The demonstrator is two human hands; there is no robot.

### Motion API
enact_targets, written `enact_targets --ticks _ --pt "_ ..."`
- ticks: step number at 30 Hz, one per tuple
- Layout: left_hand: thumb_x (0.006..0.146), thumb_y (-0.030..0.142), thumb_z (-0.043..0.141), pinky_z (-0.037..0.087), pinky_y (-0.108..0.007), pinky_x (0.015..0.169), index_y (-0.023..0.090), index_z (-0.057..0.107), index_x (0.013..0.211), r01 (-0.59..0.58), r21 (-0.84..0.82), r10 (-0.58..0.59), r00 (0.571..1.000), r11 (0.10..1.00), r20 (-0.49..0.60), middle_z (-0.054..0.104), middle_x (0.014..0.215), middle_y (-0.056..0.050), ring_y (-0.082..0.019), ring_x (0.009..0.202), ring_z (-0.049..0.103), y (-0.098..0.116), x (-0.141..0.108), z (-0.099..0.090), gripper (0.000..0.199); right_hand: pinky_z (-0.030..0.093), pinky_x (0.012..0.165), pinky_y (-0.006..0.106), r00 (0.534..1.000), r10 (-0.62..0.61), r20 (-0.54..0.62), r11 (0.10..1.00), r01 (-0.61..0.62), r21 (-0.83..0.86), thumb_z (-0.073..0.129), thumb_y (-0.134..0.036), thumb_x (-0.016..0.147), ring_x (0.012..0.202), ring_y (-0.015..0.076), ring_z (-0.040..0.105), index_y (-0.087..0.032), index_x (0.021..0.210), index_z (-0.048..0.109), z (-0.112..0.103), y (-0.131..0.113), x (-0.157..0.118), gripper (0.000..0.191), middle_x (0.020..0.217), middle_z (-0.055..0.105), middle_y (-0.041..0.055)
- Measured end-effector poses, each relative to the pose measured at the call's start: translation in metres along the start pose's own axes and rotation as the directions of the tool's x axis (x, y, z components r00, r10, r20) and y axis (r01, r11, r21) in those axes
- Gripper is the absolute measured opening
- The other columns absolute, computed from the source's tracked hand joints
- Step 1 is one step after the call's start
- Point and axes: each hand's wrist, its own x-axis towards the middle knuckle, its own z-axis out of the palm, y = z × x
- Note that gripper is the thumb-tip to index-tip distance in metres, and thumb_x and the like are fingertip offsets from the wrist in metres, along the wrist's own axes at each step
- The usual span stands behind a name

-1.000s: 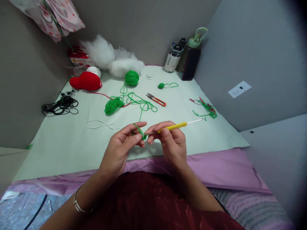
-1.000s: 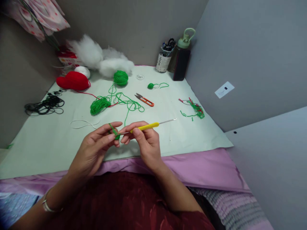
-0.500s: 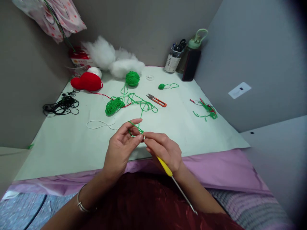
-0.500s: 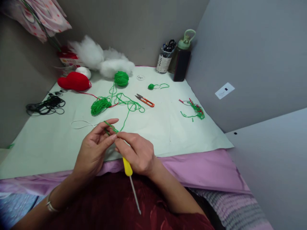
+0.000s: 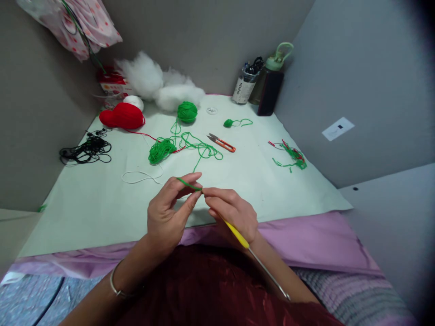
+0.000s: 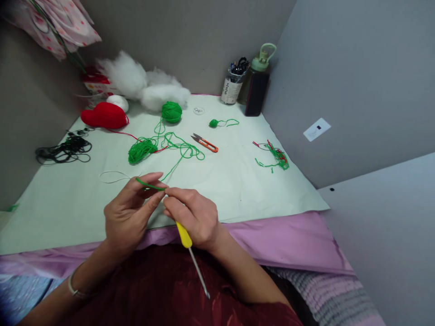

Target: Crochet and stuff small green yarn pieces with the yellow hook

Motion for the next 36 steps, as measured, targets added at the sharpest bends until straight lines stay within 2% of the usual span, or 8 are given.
enact_targets --ticks 6,10,15,21,26,31,34,36 --pt "0.088 0.017 0.078 0.059 -0.025 0.091 0.028 0.077 0.120 0.050 -0.028 -0.051 0.997 0.998 -0.063 0.071 0.098 -0.001 -0.014 0.092 0.069 0.006 -0.002 0.003 0.033 0.067 0.084 0.034 0.999 0.037 -0.014 0.998 -0.037 0.041 0.056 -0.014 0.101 0.106 0.0219 0.077 -0.020 0.129 0.064 0.003 -0.002 -0.003 0.030 0.116 0.079 0.0156" --pt "0.086 0.022 0.079 0.059 -0.023 0.081 0.023 0.075 0.114 0.181 -0.170 -0.190 0.981 0.969 -0.038 0.071 0.095 -0.002 -0.014 0.088 0.068 0.007 -0.001 0.008 0.028 0.067 0.085 0.034 0.993 0.098 -0.062 0.991 -0.092 0.100 0.055 -0.015 0.102 0.107 0.0213 0.077 -0.023 0.130 0.065 0.009 -0.003 -0.007 0.031 0.118 0.079 0.0126" --pt "0.089 0.022 0.077 0.055 -0.022 0.088 0.026 0.074 0.118 0.275 -0.347 -0.281 0.959 0.896 0.035 0.071 0.095 0.000 -0.013 0.092 0.066 -0.002 -0.001 0.009 0.029 0.067 0.085 0.035 0.983 0.159 -0.095 0.980 -0.145 0.137 0.056 -0.015 0.102 0.104 0.0215 0.077 -0.024 0.127 0.067 0.012 -0.004 -0.007 0.029 0.113 0.079 0.0101" --pt "0.084 0.026 0.082 0.057 -0.027 0.084 0.023 0.077 0.107 0.300 -0.301 -0.309 0.951 0.905 0.018 0.073 0.097 -0.002 -0.016 0.090 0.068 -0.004 0.001 0.010 0.024 0.067 0.086 0.043 0.965 0.240 -0.106 0.954 -0.214 0.211 0.057 -0.015 0.101 0.104 0.0265 0.077 -0.037 0.135 0.064 0.014 -0.005 -0.007 0.041 0.112 0.078 0.0056" --pt "0.084 0.025 0.082 0.055 -0.022 0.080 0.023 0.076 0.113 0.344 -0.340 -0.346 0.937 0.875 0.057 0.070 0.089 0.000 -0.012 0.085 0.066 -0.001 0.002 0.011 0.030 0.066 0.084 0.039 0.974 0.202 -0.104 0.971 -0.186 0.150 0.058 -0.015 0.102 0.102 0.0233 0.076 -0.035 0.139 0.063 0.016 -0.004 -0.012 0.043 0.116 0.077 0.0071" --pt "0.079 0.025 0.086 0.047 -0.015 0.057 0.018 0.074 0.121 0.563 -0.505 -0.501 0.823 0.655 0.268 0.060 0.072 0.004 -0.006 0.059 0.051 0.012 0.006 0.008 0.044 0.065 0.084 0.035 0.998 0.039 -0.056 0.996 -0.044 -0.079 0.071 -0.013 0.094 0.105 0.0223 0.074 -0.032 0.140 0.065 0.011 0.001 -0.012 0.050 0.120 0.074 0.0080" --pt "0.079 0.025 0.086 0.030 -0.013 0.043 0.016 0.074 0.124 0.677 -0.521 -0.542 0.733 0.520 0.411 0.042 0.059 0.010 -0.002 0.045 0.027 0.018 0.011 0.002 0.047 0.065 0.082 0.036 0.992 0.098 -0.076 0.993 -0.092 0.080 0.066 -0.016 0.098 0.100 0.0213 0.074 -0.030 0.131 0.070 0.006 0.004 -0.006 0.037 0.113 0.076 0.0068" --pt "0.081 0.021 0.084 0.026 -0.012 0.041 0.016 0.074 0.124 0.686 -0.524 -0.545 0.724 0.505 0.422 0.038 0.058 0.011 0.000 0.044 0.021 0.019 0.013 -0.002 0.044 0.063 0.079 0.037 0.964 0.254 -0.078 0.932 -0.223 0.284 0.060 -0.017 0.101 0.093 0.0204 0.073 -0.027 0.120 0.074 0.002 0.005 -0.001 0.026 0.104 0.076 0.0063"
